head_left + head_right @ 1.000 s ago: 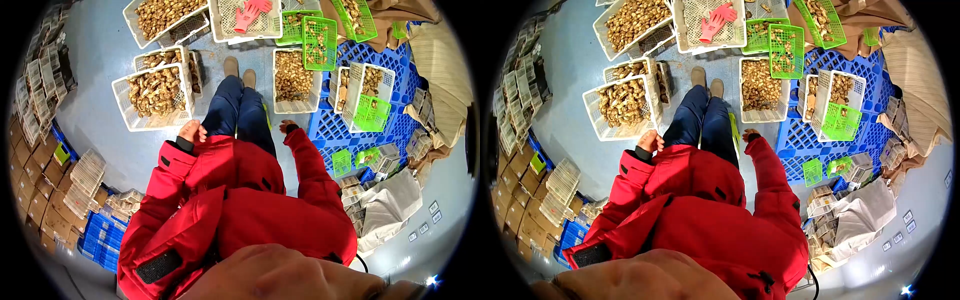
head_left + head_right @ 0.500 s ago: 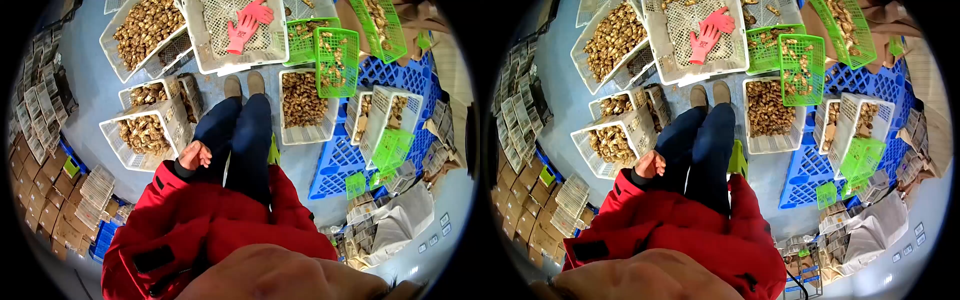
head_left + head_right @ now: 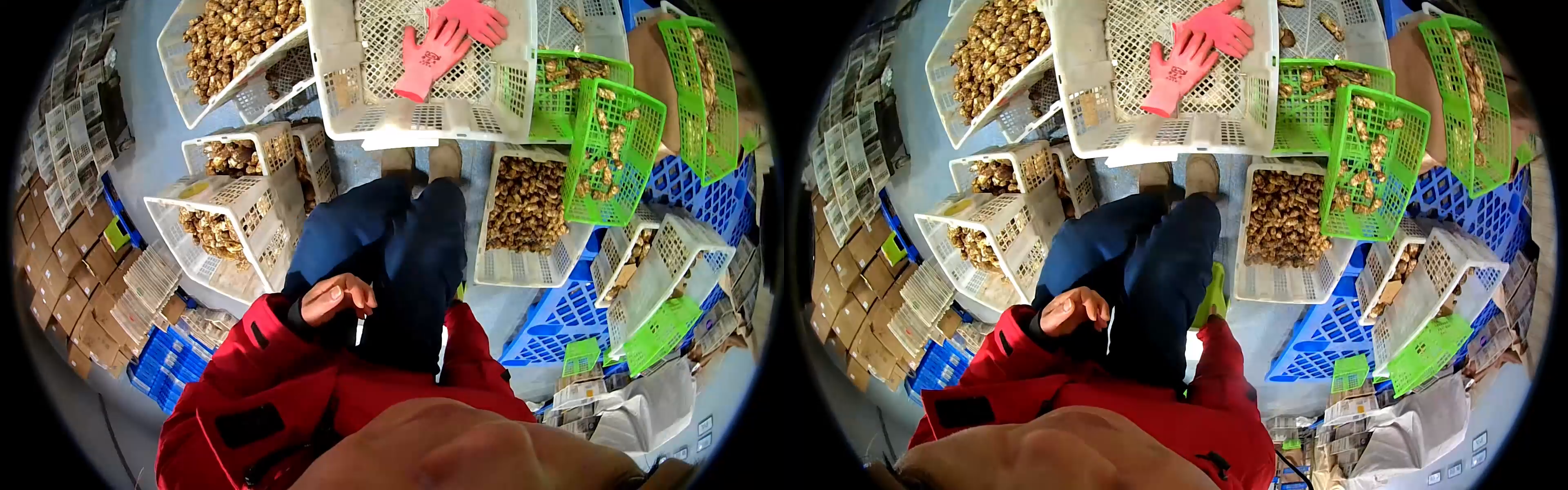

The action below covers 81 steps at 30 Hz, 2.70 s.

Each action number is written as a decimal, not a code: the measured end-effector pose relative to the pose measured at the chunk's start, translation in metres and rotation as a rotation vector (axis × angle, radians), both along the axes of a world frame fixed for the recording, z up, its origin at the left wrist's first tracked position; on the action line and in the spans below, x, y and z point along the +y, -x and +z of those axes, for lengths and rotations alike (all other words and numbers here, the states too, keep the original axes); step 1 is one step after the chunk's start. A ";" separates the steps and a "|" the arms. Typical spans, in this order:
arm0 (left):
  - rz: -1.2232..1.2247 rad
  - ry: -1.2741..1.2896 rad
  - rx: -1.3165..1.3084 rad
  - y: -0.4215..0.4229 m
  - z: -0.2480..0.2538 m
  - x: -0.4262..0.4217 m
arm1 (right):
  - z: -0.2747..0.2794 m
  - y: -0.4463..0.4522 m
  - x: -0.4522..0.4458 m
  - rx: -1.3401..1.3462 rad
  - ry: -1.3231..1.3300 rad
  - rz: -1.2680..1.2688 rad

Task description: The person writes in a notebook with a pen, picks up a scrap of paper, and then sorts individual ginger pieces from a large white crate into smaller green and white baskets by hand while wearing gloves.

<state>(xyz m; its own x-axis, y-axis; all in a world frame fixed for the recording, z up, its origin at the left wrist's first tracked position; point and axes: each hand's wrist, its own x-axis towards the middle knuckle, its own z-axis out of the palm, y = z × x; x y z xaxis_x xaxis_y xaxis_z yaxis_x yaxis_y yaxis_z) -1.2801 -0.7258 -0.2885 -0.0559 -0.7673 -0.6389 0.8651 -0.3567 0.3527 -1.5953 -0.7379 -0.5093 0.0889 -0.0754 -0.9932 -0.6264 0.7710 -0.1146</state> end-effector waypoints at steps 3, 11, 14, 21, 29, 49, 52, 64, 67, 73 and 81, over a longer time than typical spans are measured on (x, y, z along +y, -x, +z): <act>0.049 0.006 -0.005 0.003 0.002 -0.003 | -0.010 -0.010 -0.012 -0.028 0.023 0.024; 0.195 0.223 -0.119 0.009 -0.038 -0.021 | -0.034 0.006 -0.054 -0.106 0.209 0.126; 0.297 0.353 -0.190 0.022 -0.053 -0.013 | -0.050 0.009 -0.082 -0.164 0.343 0.186; 0.393 0.442 -0.458 0.068 -0.042 0.020 | -0.023 -0.036 -0.185 -0.514 1.024 0.473; 0.484 0.465 -0.570 0.030 0.015 0.012 | 0.085 -0.216 -0.273 -0.764 1.166 0.504; 0.165 -0.263 -1.307 -0.096 -0.104 -0.101 | 0.078 -0.361 -0.275 -0.734 1.309 1.064; 0.117 -0.279 -1.375 -0.098 -0.103 -0.111 | 0.111 -0.345 -0.258 -0.943 1.204 0.859; 0.150 -0.158 -1.271 -0.094 -0.097 -0.100 | 0.140 -0.329 -0.232 -1.074 1.214 1.029; 0.134 -0.242 -1.394 -0.096 -0.095 -0.101 | 0.148 -0.326 -0.225 -1.074 1.285 0.753; 0.425 0.290 -1.589 -0.089 -0.117 -0.109 | 0.173 -0.336 -0.202 -1.448 1.811 0.737; 0.462 -0.231 -1.611 -0.086 -0.079 -0.105 | 0.141 -0.337 -0.214 -0.894 1.879 1.310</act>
